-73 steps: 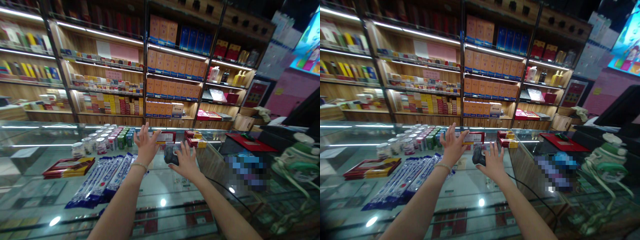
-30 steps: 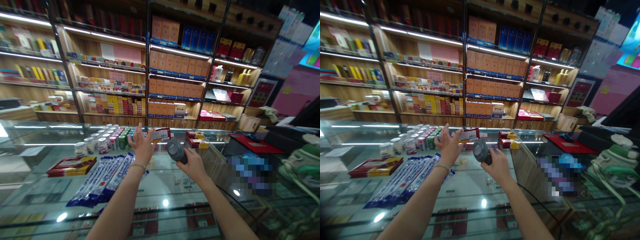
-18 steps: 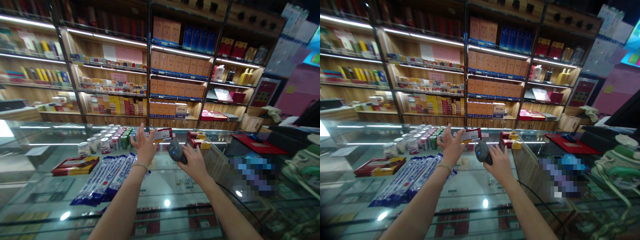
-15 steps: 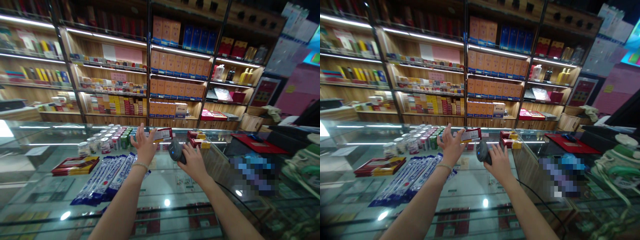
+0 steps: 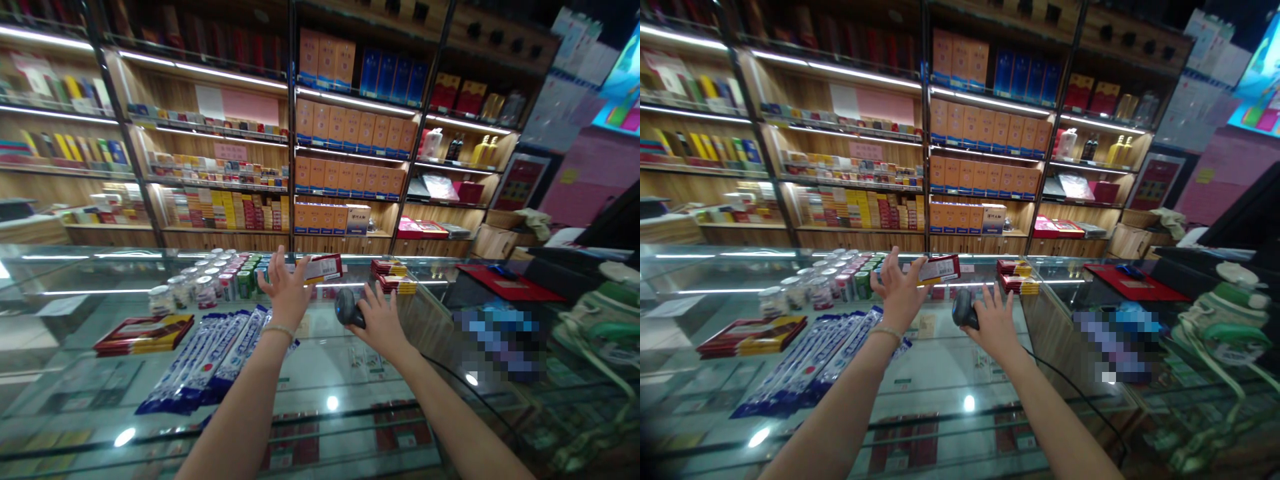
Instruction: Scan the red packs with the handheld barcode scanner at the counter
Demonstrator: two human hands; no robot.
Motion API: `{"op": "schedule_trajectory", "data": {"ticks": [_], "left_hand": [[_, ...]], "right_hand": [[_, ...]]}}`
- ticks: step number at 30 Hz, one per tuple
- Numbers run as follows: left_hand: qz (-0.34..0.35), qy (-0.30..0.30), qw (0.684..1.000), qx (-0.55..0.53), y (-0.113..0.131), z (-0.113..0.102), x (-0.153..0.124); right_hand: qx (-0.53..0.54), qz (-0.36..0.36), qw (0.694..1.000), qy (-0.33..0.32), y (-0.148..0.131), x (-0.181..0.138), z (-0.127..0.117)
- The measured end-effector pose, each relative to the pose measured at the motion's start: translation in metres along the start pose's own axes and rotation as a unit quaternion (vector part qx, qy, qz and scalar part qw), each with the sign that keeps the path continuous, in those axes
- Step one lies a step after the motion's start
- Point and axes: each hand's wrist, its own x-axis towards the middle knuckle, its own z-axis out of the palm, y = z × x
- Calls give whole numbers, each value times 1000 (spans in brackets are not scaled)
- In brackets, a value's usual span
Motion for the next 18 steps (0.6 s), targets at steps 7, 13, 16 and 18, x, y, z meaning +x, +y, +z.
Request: {"op": "schedule_trajectory", "data": {"ticks": [7, 13, 16, 18], "left_hand": [[-6, -7, 1000, -5, 2, -5, 0], [-7, -13, 1000, -22, 2, -6, 1], [-8, -14, 1000, -23, 2, -6, 1], [-7, -16, 1000, -21, 2, -7, 1]], "right_hand": [[4, -9, 999, -39, -2, 0, -5], [22, -5, 995, -101, -1, 2, -8], [60, 40, 990, -123, 5, 12, -10], [93, 90, 986, -107, 11, 24, -8]]}}
